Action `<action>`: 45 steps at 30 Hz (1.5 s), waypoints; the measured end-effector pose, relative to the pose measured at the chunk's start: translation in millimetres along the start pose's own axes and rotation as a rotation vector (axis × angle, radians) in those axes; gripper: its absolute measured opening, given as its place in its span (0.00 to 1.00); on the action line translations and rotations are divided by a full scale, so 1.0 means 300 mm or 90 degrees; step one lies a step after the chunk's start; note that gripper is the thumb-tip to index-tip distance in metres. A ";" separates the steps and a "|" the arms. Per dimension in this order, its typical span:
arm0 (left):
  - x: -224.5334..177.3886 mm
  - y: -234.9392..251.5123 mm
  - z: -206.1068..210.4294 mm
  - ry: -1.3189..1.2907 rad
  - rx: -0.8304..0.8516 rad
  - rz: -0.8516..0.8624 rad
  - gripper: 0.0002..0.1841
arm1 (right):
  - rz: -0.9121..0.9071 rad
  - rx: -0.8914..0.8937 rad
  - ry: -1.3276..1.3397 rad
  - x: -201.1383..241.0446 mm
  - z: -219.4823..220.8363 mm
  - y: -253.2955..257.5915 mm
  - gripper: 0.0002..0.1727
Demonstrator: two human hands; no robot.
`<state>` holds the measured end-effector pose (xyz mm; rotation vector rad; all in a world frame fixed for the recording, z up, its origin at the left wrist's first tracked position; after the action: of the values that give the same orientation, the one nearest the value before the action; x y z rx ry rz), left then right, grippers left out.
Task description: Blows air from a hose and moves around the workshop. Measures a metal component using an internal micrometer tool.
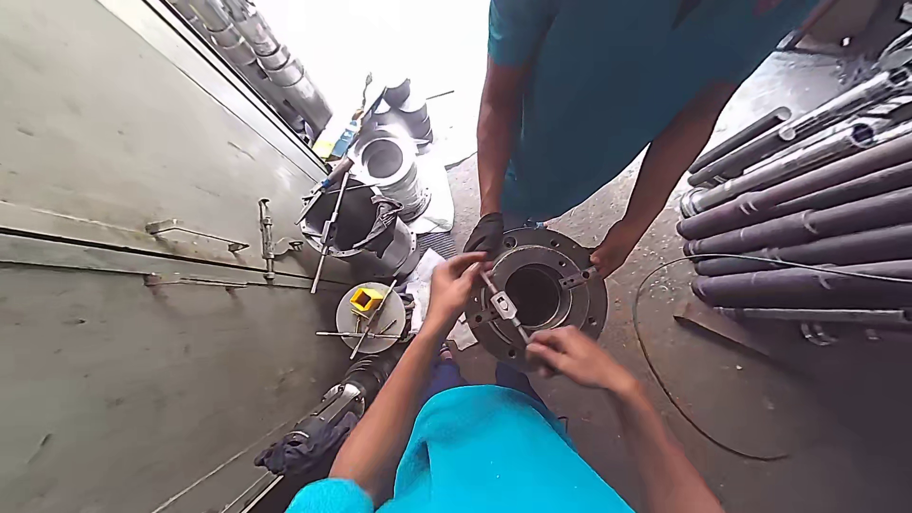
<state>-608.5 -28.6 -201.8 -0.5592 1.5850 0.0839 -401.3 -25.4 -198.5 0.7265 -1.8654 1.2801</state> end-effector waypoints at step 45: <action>0.091 -0.247 -0.102 0.007 -0.177 -0.005 0.09 | -0.036 -0.148 -0.185 -0.002 -0.263 0.015 0.14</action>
<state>-607.0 -113.2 -203.9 -0.7828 1.5917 0.2989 -384.0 50.5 -183.9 0.8676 -2.1660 0.9390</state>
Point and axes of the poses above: each hand's wrist, its own y-axis towards the middle knuckle, its own z-axis out of the palm, x = y × z, the point moved 10 cm from there along y, towards the middle knuckle, and after that the axes turned 6 degrees about y, right-handed, at the moved point
